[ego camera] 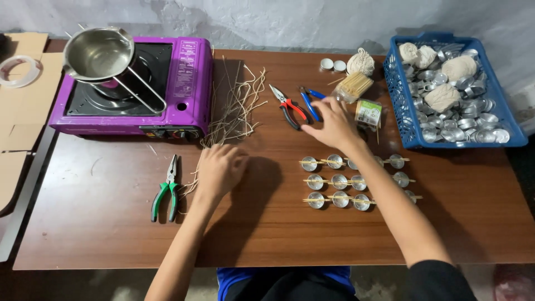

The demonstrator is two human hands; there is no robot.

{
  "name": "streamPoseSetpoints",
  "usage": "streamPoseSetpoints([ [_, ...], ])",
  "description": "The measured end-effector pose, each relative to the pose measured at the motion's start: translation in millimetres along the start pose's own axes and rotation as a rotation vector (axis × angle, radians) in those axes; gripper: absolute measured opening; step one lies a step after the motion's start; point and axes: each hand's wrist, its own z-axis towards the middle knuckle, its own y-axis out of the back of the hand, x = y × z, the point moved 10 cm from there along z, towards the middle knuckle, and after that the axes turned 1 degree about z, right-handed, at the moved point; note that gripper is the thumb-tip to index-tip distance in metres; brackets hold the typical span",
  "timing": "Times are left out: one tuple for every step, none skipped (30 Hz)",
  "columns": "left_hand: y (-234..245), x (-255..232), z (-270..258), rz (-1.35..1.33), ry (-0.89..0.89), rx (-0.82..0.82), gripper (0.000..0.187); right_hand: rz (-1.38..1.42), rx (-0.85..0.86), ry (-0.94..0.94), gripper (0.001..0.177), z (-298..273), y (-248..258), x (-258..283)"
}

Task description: Preparing candle wicks, placing them into metal cups, and pouring melted wax into the cups to form small candles.

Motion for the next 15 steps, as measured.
streamPoseSetpoints([
  [-2, -7, 6, 0.002, 0.003, -0.004, 0.014, -0.001, -0.002, 0.005, 0.066, 8, 8, 11],
  [-7, -20, 12, -0.071, -0.051, 0.016, 0.013, 0.004, 0.088, -0.08, 0.08, 15, 6, 13],
  [-12, -32, 17, -0.144, -0.106, 0.037, 0.017, 0.009, 0.177, -0.165, 0.094, 20, 5, 15],
  [-18, -35, 15, -0.143, -0.105, 0.032, 0.017, 0.008, 0.174, -0.162, 0.094, 23, 1, 17],
  [-26, -42, 12, -0.125, -0.155, 0.041, 0.018, -0.023, 0.186, -0.156, 0.09, 27, -4, 19],
  [-35, -51, 9, -0.111, -0.203, 0.051, 0.02, -0.057, 0.201, -0.152, 0.088, 29, -10, 19],
  [-35, -50, 7, -0.114, -0.202, 0.047, 0.02, -0.062, 0.199, -0.151, 0.088, 34, -21, 13],
  [-35, -52, 6, -0.156, -0.211, 0.043, 0.019, -0.078, 0.172, -0.116, 0.089, 39, -30, 8],
  [-36, -54, 5, -0.198, -0.22, 0.038, 0.018, -0.094, 0.145, -0.082, 0.091, 44, -39, 4],
  [-36, -54, 6, -0.202, -0.22, 0.037, 0.018, -0.098, 0.146, -0.084, 0.091, 48, -42, 2],
  [-36, -54, 7, -0.214, -0.213, 0.043, 0.017, -0.085, 0.147, -0.072, 0.09, 51, -46, 2],
  [-36, -52, 6, -0.223, -0.203, 0.053, 0.017, -0.068, 0.15, -0.058, 0.09, 54, -52, 4],
  [-35, -51, 5, -0.223, -0.202, 0.056, 0.017, -0.067, 0.153, -0.058, 0.09, 53, -49, 10],
  [-35, -52, 5, -0.233, -0.197, 0.064, 0.017, -0.053, 0.154, -0.032, 0.085, 52, -45, 17],
  [-36, -52, 5, -0.244, -0.192, 0.073, 0.016, -0.039, 0.154, -0.006, 0.079, 51, -41, 24],
])
